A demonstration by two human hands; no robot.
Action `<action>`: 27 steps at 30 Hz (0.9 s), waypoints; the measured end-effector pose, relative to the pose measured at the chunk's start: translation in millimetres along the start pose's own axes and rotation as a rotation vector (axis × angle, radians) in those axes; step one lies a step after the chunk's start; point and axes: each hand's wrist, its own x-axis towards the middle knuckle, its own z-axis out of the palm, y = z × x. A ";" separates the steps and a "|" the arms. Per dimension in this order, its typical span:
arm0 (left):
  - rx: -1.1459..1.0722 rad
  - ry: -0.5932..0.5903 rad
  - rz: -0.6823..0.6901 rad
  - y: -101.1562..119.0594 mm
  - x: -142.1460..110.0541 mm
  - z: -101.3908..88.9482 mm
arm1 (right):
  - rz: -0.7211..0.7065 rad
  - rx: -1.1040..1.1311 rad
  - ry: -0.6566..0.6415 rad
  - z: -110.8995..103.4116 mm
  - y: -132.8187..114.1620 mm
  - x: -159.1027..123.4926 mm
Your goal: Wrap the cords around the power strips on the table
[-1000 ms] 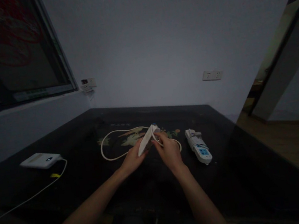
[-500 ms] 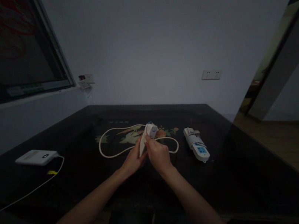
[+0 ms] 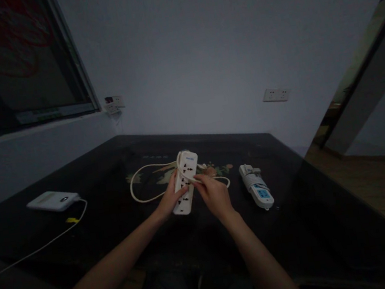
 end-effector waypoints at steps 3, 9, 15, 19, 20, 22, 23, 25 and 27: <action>-0.179 -0.016 -0.163 5.7 -1.5 -1.3 | 0.034 0.147 0.015 -4.3 12.6 2.6; -0.438 -0.125 -0.258 14.5 -5.3 -3.5 | 0.167 0.419 0.054 -14.4 26.7 7.2; -0.527 -0.207 -0.274 16.1 -7.2 -3.0 | 0.198 0.467 0.089 -26.3 27.6 9.6; -0.568 -0.244 -0.285 13.9 -8.0 -3.1 | 0.179 0.443 0.074 -30.2 29.4 10.1; -0.573 -0.253 -0.283 13.4 -8.1 -3.4 | 0.175 0.434 0.067 -30.7 30.1 10.1; -0.571 -0.270 -0.275 12.6 -8.4 -4.3 | 0.166 0.421 0.060 -31.5 31.6 10.1; -0.568 -0.279 -0.274 12.4 -8.5 -4.7 | 0.163 0.418 0.057 -31.9 32.5 10.1; -0.564 -0.296 -0.280 12.4 -8.8 -5.7 | 0.164 0.415 0.053 -33.0 34.8 10.2; -0.566 -0.322 -0.295 13.0 -9.0 -6.6 | 0.167 0.418 0.040 -34.3 37.2 10.4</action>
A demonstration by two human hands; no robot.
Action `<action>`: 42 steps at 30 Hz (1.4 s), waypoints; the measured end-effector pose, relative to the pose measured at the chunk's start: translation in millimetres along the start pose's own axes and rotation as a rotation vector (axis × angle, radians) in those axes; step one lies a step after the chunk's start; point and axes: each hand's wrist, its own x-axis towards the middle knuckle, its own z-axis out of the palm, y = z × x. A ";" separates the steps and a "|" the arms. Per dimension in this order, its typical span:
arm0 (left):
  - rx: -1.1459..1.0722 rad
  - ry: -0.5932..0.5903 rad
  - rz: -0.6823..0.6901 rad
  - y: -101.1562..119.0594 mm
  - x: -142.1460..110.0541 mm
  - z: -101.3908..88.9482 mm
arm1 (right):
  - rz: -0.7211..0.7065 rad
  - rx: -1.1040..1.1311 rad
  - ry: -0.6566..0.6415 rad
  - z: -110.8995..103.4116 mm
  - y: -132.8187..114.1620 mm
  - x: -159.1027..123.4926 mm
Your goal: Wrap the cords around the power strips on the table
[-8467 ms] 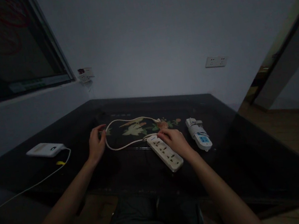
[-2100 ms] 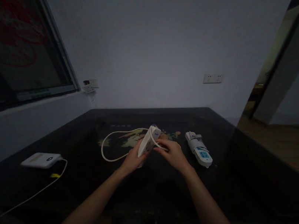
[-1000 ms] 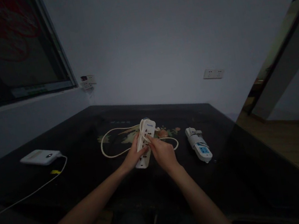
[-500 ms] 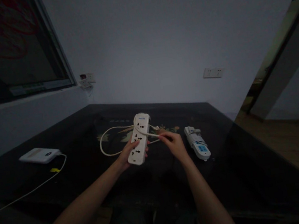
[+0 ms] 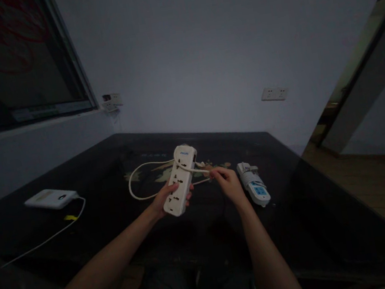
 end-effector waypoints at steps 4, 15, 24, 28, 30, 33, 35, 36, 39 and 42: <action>-0.015 -0.060 -0.050 2.8 -1.8 0.5 | 0.006 0.045 -0.059 -3.7 0.6 0.3; -0.075 -0.368 -0.303 19.6 -14.1 1.4 | 0.036 0.201 -0.536 -6.5 -4.5 -5.2; -0.144 -0.631 -0.639 27.3 -30.7 3.7 | 0.151 0.185 -1.154 -18.3 -43.4 0.1; -0.039 -0.677 -0.779 45.2 -40.4 16.2 | 0.006 -0.102 -1.234 -17.4 -80.8 7.3; 0.069 -0.682 -0.827 56.8 -43.3 23.2 | -0.072 -0.346 -1.281 -14.9 -92.1 9.6; 0.278 -0.758 -0.860 71.2 -46.1 32.7 | -0.177 -0.604 -1.290 -11.0 -97.6 13.4; 0.476 -0.821 -0.829 76.3 -47.4 37.4 | -0.213 -0.732 -1.255 -8.5 -96.7 17.3; 0.582 -0.838 -0.797 77.4 -47.9 39.1 | -0.230 -0.793 -1.239 -7.3 -96.0 19.7; 0.826 -0.843 -0.692 76.7 -48.8 42.0 | -0.337 -0.901 -1.178 -3.4 -95.8 27.5; 0.957 -0.848 -0.608 74.2 -47.9 43.2 | -0.424 -0.948 -1.119 -0.5 -98.7 34.8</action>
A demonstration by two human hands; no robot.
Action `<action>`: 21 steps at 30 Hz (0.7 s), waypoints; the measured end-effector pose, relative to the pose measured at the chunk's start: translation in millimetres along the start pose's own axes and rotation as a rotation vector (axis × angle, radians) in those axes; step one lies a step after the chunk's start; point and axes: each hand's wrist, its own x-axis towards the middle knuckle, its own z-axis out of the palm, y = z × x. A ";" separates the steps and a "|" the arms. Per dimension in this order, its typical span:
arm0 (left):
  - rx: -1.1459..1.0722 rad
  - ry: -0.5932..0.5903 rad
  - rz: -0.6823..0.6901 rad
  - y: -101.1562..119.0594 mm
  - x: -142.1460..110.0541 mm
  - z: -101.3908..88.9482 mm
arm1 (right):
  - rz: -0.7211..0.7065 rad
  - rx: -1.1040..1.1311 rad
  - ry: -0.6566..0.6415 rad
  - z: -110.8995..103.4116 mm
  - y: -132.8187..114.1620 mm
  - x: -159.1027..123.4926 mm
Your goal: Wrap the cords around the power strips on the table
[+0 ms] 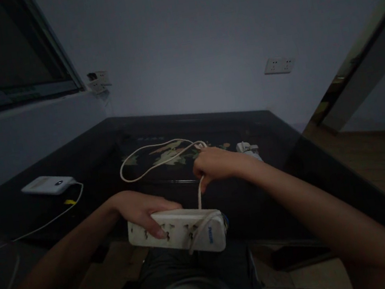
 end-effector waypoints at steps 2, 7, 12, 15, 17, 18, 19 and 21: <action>0.092 0.056 -0.002 -0.3 1.9 0.0 | 0.028 -0.053 0.023 -4.3 1.5 1.9; 0.268 0.231 -0.066 -5.6 5.0 1.2 | 0.093 -0.178 0.065 -14.0 2.0 1.0; 0.333 0.304 -0.119 -11.8 4.2 3.3 | 0.191 -0.239 0.049 -25.6 -14.8 -2.6; 0.331 0.353 -0.181 -12.5 3.1 5.3 | 0.233 -0.240 0.035 -29.9 -24.5 -2.8; 0.305 0.385 -0.185 -12.9 2.6 7.6 | 0.217 -0.228 0.048 -31.1 -26.4 -2.6; 0.285 0.404 -0.169 -13.5 2.6 9.1 | 0.203 -0.221 0.064 -31.6 -26.2 -2.5; 0.262 0.425 -0.143 -14.6 2.9 10.8 | 0.187 -0.215 0.083 -32.1 -25.6 -2.5; 0.208 0.468 -0.074 -18.1 4.2 15.0 | 0.132 -0.210 0.126 -33.4 -24.6 -2.1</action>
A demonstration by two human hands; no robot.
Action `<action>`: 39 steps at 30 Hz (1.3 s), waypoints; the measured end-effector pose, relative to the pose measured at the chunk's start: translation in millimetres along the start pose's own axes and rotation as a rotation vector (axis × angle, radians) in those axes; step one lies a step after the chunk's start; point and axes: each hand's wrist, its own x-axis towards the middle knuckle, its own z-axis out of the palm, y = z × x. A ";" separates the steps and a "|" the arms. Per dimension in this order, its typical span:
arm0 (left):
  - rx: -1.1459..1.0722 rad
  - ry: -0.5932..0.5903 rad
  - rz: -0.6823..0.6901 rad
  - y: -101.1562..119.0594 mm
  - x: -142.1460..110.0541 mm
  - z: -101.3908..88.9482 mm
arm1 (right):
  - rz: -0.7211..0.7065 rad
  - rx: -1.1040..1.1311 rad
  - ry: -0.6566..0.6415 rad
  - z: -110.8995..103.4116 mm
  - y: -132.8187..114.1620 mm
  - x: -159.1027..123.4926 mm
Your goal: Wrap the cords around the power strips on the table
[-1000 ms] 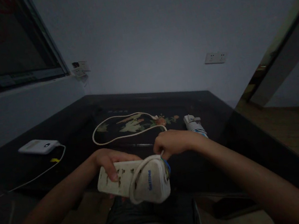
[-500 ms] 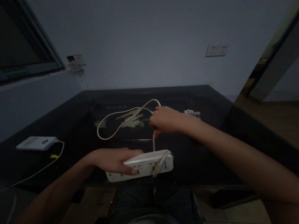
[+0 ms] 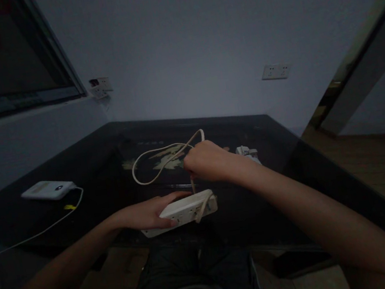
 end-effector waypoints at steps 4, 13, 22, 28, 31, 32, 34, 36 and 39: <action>-0.223 0.003 0.048 -6.2 1.5 13.9 | -0.153 -0.004 0.080 -4.2 -3.0 3.8; -0.590 -0.250 -0.033 -12.3 13.1 31.8 | -0.342 0.011 0.003 -14.7 -24.4 13.3; -0.368 -0.200 0.126 -12.7 4.8 38.6 | -0.298 -0.022 0.137 -12.1 3.0 14.2; -0.157 -0.175 -0.017 -4.9 -25.5 26.4 | -0.244 0.311 0.113 9.9 46.1 20.6; -0.085 -0.090 -0.046 -4.9 -45.4 15.6 | -0.207 0.476 0.086 18.4 53.3 19.9; -0.058 -0.046 -0.052 -6.0 -51.9 11.7 | -0.203 0.524 0.080 18.8 53.4 19.3; 0.017 0.060 -0.091 -9.3 -64.2 3.3 | -0.209 0.607 0.073 15.3 50.8 18.4; 0.103 0.161 -0.139 -13.4 -75.6 -6.3 | -0.234 0.672 0.072 7.9 45.3 18.4; 0.216 0.295 -0.164 -20.6 -91.4 -20.9 | -0.271 0.723 0.051 -5.0 33.8 20.1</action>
